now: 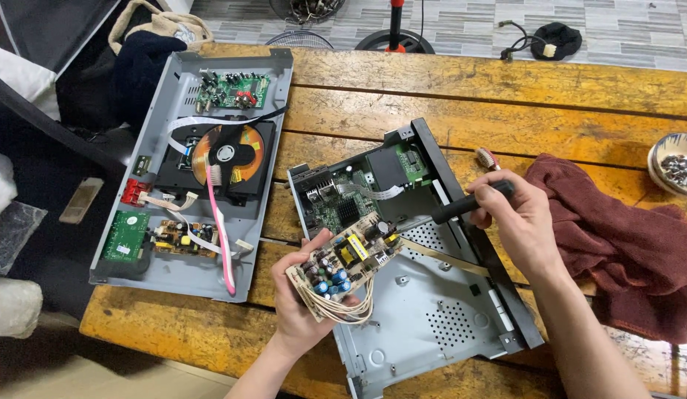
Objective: Repairing an electronic device by cleaning circuit boards with a toothbrush and using a screwdriver to disassemble components
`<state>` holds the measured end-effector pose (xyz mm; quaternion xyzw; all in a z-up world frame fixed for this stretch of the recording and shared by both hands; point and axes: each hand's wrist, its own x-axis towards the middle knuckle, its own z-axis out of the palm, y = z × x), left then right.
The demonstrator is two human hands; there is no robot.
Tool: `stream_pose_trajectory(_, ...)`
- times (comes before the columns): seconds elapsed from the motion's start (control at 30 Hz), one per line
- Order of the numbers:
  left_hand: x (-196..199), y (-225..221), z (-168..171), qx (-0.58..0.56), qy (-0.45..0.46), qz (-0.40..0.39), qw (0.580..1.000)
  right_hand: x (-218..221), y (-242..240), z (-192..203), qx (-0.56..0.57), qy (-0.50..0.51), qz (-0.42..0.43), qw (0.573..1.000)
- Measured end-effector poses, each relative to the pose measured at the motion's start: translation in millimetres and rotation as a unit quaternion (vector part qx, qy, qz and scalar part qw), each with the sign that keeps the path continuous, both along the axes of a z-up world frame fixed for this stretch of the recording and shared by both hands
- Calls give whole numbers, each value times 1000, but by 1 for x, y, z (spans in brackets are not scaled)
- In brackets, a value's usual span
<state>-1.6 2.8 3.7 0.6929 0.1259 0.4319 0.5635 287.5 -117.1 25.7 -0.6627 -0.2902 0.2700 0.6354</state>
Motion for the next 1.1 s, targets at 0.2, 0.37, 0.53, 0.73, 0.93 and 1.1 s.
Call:
stream_pose_trajectory(0.2,-18,4,14,140,271,171,937,-4,1,6,-18,-5,-7,1000)
stream_pose_trajectory(0.37,-39,1,39,-63,350,71,932,-5,3,1,-32,-17,-19,999)
stream_pose_trajectory(0.53,-54,8,15,-141,237,-9,961,-8,2,10,-56,-30,-27,998)
stream_pose_trajectory(0.73,-34,-9,7,-193,174,111,959,-3,2,-3,-28,-24,-16,999)
stream_pose_trajectory(0.93,-25,-12,-10,-40,124,144,981,-1,2,-13,40,9,-69,997)
stream_pose_trajectory(1.1,-26,-9,-12,-7,106,143,984,-2,2,-15,63,31,-57,996)
